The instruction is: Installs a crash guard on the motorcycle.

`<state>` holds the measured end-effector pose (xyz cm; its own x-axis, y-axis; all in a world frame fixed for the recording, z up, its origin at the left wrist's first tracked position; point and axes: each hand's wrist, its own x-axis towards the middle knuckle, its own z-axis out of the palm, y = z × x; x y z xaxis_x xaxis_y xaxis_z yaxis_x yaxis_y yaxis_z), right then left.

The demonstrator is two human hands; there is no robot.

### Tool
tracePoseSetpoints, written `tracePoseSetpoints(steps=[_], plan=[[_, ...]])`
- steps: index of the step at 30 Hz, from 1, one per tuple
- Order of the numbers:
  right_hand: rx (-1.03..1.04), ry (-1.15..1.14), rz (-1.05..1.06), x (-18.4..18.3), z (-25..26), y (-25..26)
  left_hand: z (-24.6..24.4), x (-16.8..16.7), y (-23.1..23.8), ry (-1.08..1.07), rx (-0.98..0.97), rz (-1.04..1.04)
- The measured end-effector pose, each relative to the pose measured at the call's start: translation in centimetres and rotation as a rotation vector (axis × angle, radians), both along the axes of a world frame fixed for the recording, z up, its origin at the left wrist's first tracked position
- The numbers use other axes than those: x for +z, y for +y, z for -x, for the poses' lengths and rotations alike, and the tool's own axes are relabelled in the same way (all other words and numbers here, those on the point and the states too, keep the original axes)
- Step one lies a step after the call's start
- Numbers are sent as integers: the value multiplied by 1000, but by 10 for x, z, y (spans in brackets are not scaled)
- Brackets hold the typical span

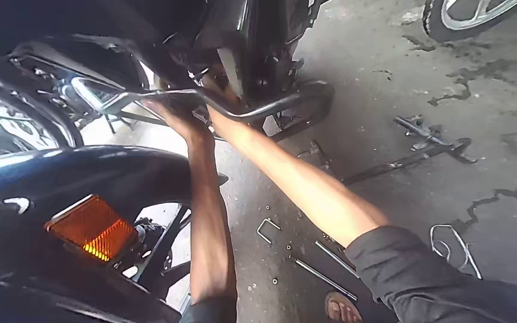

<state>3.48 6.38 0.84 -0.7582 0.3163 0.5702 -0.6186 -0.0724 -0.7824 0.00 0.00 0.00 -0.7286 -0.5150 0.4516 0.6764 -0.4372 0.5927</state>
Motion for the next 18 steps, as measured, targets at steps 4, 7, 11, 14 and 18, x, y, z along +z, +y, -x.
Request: tracePoseSetpoints(steps=[4,7,11,14,18], plan=[[-117,-157,-217,2,-6,-1,-7,-8,-4,-171,23,56],[-22,-408,-268,5,-20,2,-6,-16,-9,-201,51,117],[119,-499,-399,-3,-59,27,-6,-17,-11,-213,91,172],[267,-494,-536,-24,-77,58,-3,-24,-12,-212,83,191],[541,-603,-788,-100,-105,113,-13,-34,-11,-227,130,304]])
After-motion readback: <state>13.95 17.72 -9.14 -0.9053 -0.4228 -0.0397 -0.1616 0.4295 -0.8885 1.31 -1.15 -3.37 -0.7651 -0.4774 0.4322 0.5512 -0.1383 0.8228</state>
